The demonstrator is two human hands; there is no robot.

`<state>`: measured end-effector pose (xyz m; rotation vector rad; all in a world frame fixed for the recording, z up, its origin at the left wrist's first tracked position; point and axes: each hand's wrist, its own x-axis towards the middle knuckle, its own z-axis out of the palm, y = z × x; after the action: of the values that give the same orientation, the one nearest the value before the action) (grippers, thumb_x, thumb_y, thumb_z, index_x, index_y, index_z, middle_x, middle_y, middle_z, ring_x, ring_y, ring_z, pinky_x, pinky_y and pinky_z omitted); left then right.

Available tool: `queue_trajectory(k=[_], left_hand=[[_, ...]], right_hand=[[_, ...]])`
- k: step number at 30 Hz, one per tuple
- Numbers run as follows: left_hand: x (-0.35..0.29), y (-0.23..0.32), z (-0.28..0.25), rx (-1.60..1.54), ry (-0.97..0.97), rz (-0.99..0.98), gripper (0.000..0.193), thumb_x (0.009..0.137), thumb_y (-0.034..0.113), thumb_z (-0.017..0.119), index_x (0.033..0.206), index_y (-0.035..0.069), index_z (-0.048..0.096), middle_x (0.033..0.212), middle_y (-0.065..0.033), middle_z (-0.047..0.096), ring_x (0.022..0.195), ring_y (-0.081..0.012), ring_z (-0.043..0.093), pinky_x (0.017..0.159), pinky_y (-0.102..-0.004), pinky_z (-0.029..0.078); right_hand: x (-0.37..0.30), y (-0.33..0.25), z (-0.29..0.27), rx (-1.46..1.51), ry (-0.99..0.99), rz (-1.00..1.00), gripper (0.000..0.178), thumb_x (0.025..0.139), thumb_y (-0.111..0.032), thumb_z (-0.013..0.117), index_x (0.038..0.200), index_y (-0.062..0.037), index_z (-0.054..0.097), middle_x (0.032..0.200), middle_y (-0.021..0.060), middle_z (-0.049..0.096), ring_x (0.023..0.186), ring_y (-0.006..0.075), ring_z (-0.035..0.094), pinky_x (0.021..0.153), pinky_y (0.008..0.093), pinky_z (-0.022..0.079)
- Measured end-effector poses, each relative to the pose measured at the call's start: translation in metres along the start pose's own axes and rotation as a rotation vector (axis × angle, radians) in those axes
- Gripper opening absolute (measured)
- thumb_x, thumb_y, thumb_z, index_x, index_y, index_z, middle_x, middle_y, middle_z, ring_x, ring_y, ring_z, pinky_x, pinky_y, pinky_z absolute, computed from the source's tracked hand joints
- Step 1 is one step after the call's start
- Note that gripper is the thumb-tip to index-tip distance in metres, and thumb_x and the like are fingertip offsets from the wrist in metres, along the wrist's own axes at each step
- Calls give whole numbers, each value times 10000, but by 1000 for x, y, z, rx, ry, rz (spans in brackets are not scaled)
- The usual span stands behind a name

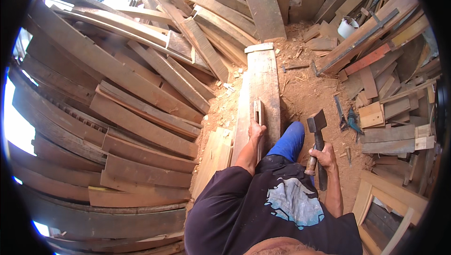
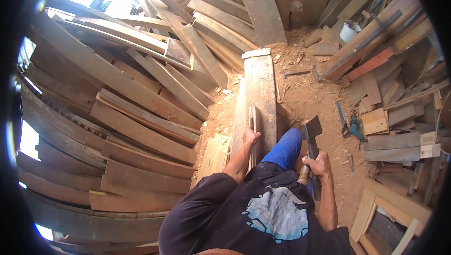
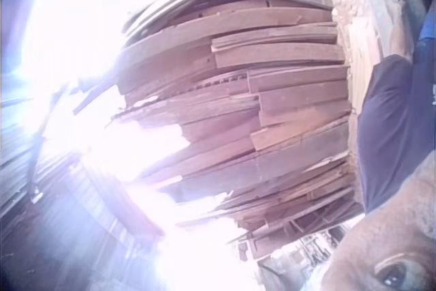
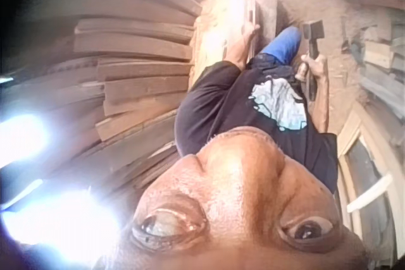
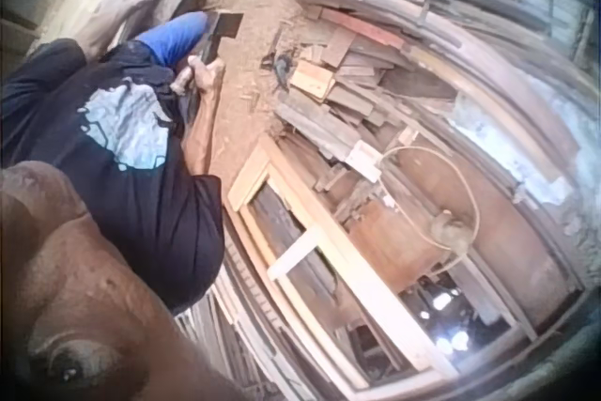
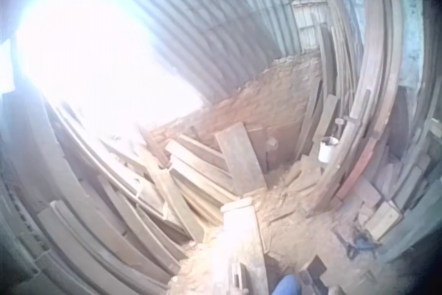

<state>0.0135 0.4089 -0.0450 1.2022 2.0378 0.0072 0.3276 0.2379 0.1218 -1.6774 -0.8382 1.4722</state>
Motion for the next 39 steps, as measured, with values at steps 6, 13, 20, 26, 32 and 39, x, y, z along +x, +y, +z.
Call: queue_trajectory(k=[6, 13, 20, 26, 32, 39], left_hand=[[15, -18, 4, 35, 33, 56, 668, 762, 295, 749, 1301, -7, 497, 1139, -295, 693, 1090, -450, 675, 961, -501, 530], [0, -4, 4, 68, 62, 21, 670, 775, 259, 766, 1304, -57, 502, 1193, -337, 663, 1148, -475, 644, 1016, -495, 505], [18, -29, -3, -173, -135, 294, 757, 824, 261, 770, 1392, -87, 410, 1244, -312, 629, 1162, -466, 630, 1026, -476, 494], [-63, -5, -49, -182, -7, 1272, 981, 702, 149, 822, 1520, -35, 312, 1577, -327, 298, 1463, -482, 292, 1214, -535, 257], [-119, 43, -92, -347, -387, 1680, 708, 555, 136, 825, 1237, 193, 643, 1616, -273, 294, 1475, -506, 242, 1197, -582, 243], [-75, 78, -147, -816, -565, 1101, 215, 865, 42, 700, 1079, 35, 673, 1026, -82, 744, 885, -141, 719, 772, -289, 589]], right_hand=[[0, 1, 28, -29, -50, 15, 244, 733, -210, 804, 809, -18, 674, 701, 43, 640, 655, 155, 626, 624, 355, 525], [16, 32, 88, 51, 87, -24, 281, 743, -238, 815, 835, -15, 671, 734, 42, 643, 671, 153, 601, 619, 374, 502], [18, 17, 112, 304, 54, 55, 258, 802, -209, 794, 921, -3, 694, 804, 73, 700, 694, 146, 648, 644, 321, 531], [24, -3, 127, 524, 19, 137, 286, 916, -266, 754, 1004, 3, 709, 870, 78, 731, 739, 117, 677, 662, 261, 550], [39, -21, 154, 579, 52, 36, 456, 896, -405, 776, 1047, 19, 704, 952, 64, 712, 759, 140, 678, 694, 285, 560], [18, -75, 157, 135, 177, -149, 517, 904, -557, 730, 856, -45, 675, 699, 29, 620, 638, 101, 593, 582, 257, 466]])
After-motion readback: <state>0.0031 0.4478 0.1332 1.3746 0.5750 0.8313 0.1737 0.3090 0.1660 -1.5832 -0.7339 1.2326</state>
